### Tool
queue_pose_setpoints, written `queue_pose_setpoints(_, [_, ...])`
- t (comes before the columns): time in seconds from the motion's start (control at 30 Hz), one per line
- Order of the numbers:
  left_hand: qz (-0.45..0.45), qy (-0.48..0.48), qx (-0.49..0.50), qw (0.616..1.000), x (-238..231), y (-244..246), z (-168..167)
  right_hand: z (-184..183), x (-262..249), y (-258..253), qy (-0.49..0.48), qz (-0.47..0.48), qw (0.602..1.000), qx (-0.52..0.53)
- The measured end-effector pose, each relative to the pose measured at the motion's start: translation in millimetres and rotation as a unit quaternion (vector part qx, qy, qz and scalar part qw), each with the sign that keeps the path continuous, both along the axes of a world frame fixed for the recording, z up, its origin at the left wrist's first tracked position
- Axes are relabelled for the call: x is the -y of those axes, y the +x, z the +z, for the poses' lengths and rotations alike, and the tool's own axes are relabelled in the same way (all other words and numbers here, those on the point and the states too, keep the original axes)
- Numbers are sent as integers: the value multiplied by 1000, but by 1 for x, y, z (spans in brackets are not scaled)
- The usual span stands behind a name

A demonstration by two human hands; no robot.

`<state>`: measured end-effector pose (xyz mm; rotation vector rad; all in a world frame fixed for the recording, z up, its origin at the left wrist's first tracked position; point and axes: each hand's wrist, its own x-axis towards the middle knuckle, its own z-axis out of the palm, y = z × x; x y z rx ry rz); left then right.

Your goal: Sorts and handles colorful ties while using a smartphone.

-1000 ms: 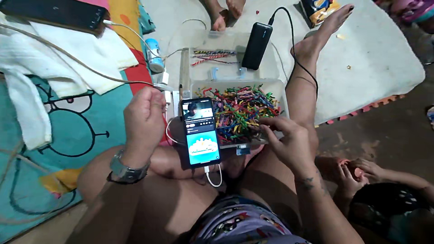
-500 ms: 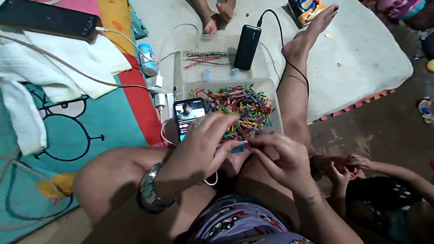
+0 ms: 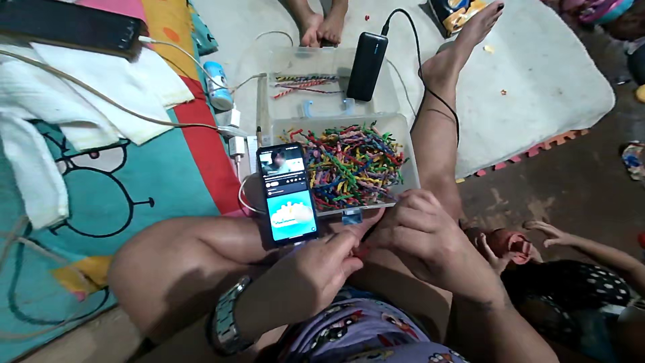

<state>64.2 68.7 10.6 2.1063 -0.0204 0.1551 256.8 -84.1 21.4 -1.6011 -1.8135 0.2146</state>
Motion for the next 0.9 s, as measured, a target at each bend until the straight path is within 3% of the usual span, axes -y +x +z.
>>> queue_pose_setpoints(0.1, [14, -96, -10, 995, 1, 3, -2, -1, -14, 7, -10, 36, 997, -63])
queue_pose_setpoints(0.17, [54, -162, -31, 985, 3, 2, -2, -9, -30, 24, -12, -24, 997, -73])
queue_pose_setpoints(0.27, [109, -248, -37, 962, 10, 0, -4, -25, -64, 48, -64, -156, 986, 20])
queue_pose_setpoints(0.33, [132, -285, -25, 949, 16, -1, -6, -42, -84, 57, -85, -181, 977, 79])
queue_pose_setpoints(0.43, [149, -321, -10, 935, 21, -4, -6, -55, -96, 65, -120, -172, 966, 149])
queue_pose_setpoints(0.63, [180, -395, 5, 901, 21, -6, -8, -49, -104, 70, -132, -150, 965, 168])
queue_pose_setpoints(0.9, [174, -408, 4, 896, 21, 0, -7, -44, -103, 69, -128, -159, 962, 179])
